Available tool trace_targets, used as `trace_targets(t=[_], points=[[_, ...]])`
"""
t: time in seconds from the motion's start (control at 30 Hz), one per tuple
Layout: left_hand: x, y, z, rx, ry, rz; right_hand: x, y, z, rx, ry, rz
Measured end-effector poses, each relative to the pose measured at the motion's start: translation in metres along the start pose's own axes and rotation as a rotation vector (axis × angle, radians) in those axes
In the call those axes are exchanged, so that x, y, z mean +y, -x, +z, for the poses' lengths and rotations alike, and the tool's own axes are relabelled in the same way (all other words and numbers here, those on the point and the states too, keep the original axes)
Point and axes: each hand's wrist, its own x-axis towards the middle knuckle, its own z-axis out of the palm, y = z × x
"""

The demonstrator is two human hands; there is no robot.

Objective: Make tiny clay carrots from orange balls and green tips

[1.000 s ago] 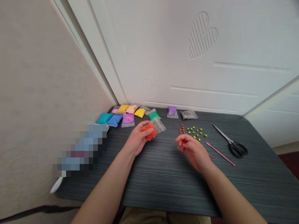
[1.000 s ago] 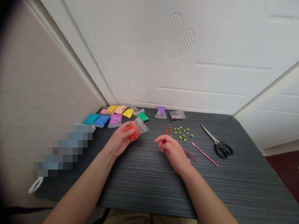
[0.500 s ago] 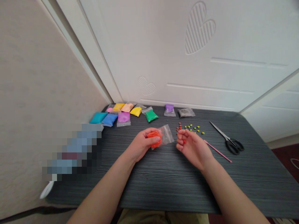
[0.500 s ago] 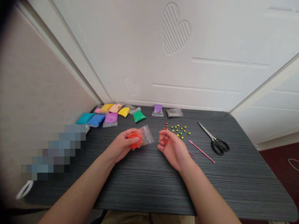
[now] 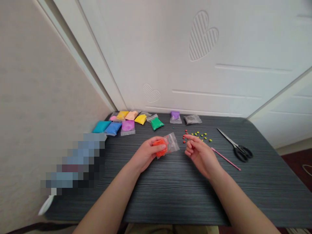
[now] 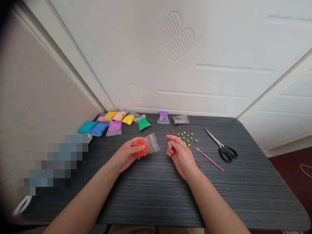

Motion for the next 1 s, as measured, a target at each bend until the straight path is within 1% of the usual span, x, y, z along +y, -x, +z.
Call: trace_targets(t=[0.1,0.2,0.4,0.5,0.63,0.9,1.0], points=[[-0.002,0.002,0.006,-0.037,-0.104,-0.016,0.003,0.002,0.002,0.023,0.187,-0.048],[-0.004,0.004,0.009,-0.060,-0.215,0.003,0.008,0.004,0.004,0.009,0.365,-0.065],[-0.001,0.006,0.010,-0.112,-0.539,0.056,0.006,0.006,0.006,0.016,0.516,-0.097],[0.002,0.006,0.011,-0.134,-0.653,0.091,0.004,0.008,0.006,0.029,0.573,-0.118],[0.004,0.006,0.013,-0.147,-0.720,0.118,0.004,0.009,0.007,0.035,0.620,-0.137],[0.003,0.006,0.014,-0.151,-0.762,0.113,0.006,0.008,0.004,-0.003,0.659,-0.151],[0.002,0.005,0.013,-0.138,-0.745,0.114,0.006,0.007,0.003,-0.015,0.671,-0.154]])
